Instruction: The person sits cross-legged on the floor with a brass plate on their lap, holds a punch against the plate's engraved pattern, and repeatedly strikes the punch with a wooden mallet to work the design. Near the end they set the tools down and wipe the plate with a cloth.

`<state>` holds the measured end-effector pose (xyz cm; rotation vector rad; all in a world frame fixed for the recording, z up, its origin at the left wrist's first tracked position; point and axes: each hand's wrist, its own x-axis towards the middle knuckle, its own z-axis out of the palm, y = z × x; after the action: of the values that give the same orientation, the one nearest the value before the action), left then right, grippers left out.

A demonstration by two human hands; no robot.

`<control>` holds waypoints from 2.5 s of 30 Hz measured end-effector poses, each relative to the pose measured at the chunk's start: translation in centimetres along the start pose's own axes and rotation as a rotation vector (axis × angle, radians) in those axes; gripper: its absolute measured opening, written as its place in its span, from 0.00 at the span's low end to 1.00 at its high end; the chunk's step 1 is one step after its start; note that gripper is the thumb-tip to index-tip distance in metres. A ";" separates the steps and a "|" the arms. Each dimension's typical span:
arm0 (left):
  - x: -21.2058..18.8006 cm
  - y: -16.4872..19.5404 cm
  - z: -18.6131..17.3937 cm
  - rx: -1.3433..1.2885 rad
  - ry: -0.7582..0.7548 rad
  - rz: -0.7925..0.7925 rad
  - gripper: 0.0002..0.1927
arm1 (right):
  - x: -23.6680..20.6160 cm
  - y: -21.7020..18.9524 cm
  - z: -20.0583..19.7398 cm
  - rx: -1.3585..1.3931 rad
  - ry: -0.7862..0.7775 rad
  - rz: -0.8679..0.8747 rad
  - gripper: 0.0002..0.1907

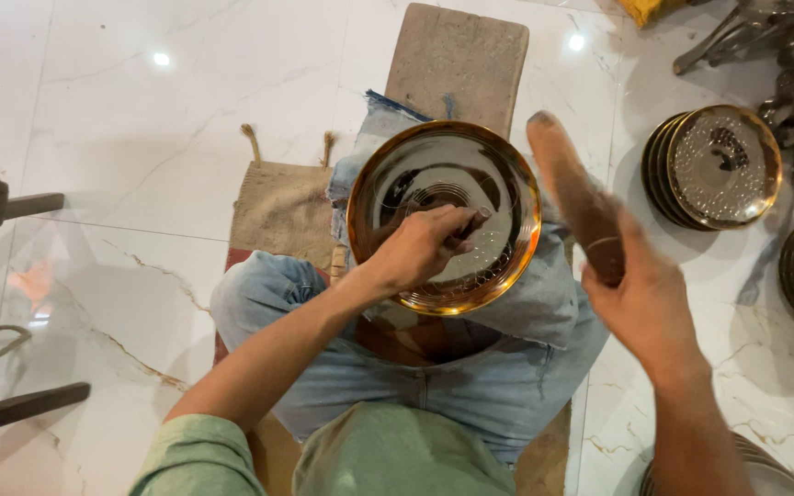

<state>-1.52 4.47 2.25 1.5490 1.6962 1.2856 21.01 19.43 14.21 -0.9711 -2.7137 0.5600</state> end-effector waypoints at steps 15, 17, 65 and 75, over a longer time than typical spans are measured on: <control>5.0 -1.1 -0.3 0.108 -0.651 0.320 0.24 | -14.7 2.4 13.5 0.500 0.381 0.454 0.44; 5.0 -0.7 -0.4 0.080 -0.659 0.308 0.25 | -15.2 2.0 13.9 0.092 0.203 0.480 0.43; -2.2 1.0 0.4 0.017 0.221 -0.127 0.14 | 2.2 -1.9 -1.2 -0.243 -0.168 -0.173 0.43; 2.1 -1.2 -1.4 0.034 -0.389 0.245 0.23 | -8.7 4.4 7.6 -0.199 -0.076 0.182 0.41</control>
<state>-3.73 6.21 2.24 1.9270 1.3211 0.9845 27.81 14.83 4.91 -1.2816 -2.8070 0.3680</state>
